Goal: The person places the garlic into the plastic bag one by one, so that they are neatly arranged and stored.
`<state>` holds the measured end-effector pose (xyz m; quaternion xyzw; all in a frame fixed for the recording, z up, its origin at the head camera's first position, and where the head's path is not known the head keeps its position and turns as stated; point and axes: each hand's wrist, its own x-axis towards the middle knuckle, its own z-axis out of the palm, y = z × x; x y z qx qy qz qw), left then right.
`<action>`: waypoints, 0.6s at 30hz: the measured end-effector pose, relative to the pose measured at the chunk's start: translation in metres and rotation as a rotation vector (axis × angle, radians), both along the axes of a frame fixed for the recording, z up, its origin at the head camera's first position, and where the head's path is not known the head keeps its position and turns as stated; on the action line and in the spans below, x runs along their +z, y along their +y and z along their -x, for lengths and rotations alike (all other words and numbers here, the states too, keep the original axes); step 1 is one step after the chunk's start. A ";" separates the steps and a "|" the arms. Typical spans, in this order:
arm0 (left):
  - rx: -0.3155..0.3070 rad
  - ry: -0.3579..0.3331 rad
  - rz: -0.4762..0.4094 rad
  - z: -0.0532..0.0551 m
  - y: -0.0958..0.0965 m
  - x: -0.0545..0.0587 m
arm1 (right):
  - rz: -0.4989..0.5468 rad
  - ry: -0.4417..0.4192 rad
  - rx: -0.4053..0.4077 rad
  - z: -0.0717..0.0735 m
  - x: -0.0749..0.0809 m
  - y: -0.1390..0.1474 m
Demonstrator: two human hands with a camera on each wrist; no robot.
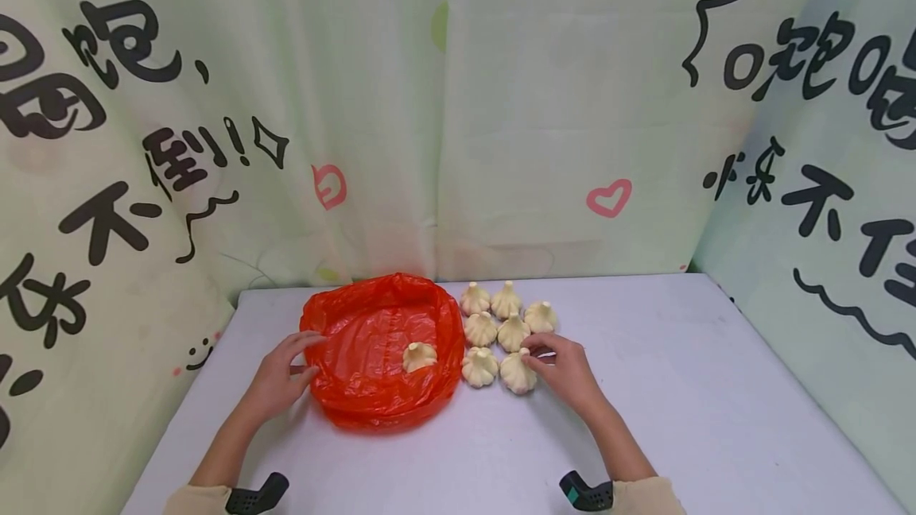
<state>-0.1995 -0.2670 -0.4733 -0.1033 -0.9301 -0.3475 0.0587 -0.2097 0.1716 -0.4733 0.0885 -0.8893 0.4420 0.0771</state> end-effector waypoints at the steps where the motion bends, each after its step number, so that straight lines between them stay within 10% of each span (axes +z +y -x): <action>1: -0.001 -0.001 -0.001 0.000 0.000 0.000 | -0.010 -0.003 -0.001 0.000 0.001 0.000; 18: 0.006 -0.027 -0.014 -0.003 0.001 0.003 | 0.029 0.019 -0.011 -0.002 0.015 0.003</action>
